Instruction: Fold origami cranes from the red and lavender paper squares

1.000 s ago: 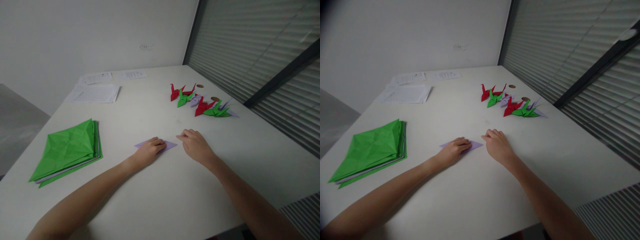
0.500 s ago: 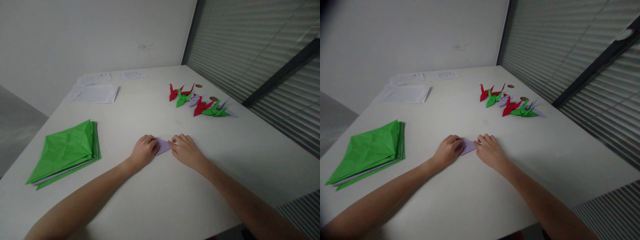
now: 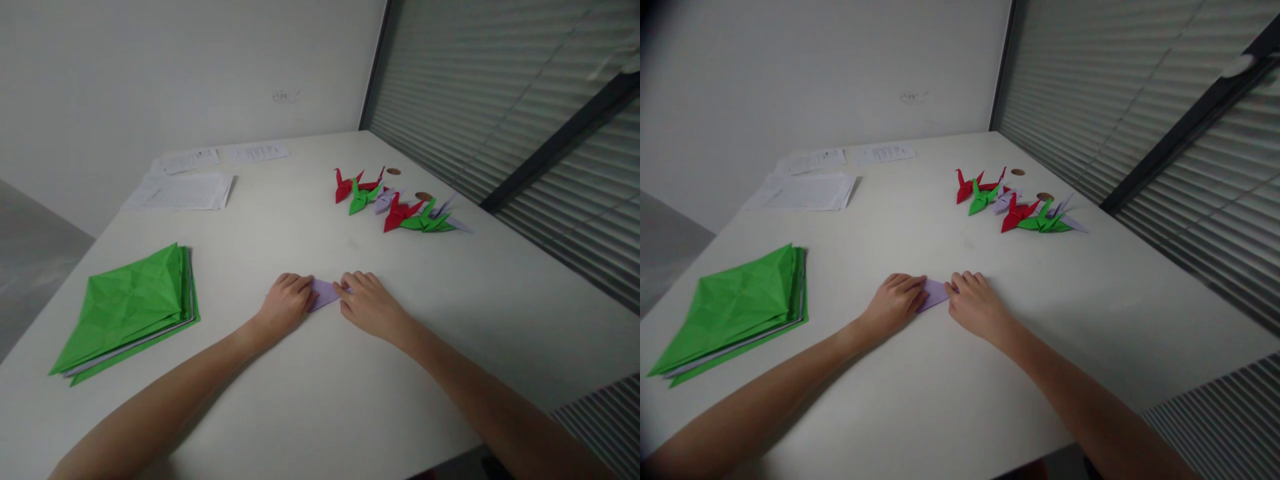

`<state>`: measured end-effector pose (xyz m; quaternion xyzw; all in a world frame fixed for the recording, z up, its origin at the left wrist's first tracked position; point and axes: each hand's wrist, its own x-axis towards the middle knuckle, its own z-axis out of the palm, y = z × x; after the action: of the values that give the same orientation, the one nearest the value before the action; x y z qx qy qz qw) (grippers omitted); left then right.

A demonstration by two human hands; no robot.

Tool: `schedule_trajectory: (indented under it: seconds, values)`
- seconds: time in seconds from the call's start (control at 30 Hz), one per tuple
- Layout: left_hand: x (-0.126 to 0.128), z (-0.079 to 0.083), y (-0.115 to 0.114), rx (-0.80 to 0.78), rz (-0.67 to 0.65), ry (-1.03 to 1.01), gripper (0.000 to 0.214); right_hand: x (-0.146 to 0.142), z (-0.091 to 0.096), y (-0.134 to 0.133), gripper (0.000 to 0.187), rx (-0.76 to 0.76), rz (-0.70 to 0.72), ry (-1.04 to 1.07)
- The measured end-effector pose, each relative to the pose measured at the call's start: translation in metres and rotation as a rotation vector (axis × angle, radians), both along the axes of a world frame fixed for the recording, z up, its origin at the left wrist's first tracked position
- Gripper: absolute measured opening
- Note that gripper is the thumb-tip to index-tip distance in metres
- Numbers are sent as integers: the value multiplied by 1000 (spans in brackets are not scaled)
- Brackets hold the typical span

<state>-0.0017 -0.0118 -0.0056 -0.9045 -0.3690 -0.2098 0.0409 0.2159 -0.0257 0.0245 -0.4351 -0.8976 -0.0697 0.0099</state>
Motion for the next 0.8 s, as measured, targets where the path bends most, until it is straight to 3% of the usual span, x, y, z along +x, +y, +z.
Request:
schedule_trajectory:
  seconds: [0.2, 0.33, 0.63, 0.8]
  values:
    - [-2, 3, -6, -35, -78, -26, 34, 7, 2, 2, 45, -26, 16, 63]
    - [-2, 5, -6, -137, -72, -33, 47, 9, 1, 7, 40, -5, 5, 85]
    - [-2, 3, -7, -144, -46, -51, 49, 17, -12, 23, 26, 7, 151, 216]
    - [-3, 5, -4, -136, -41, -59, 54, 21, -19, 28, 24, 23, 158, 308]
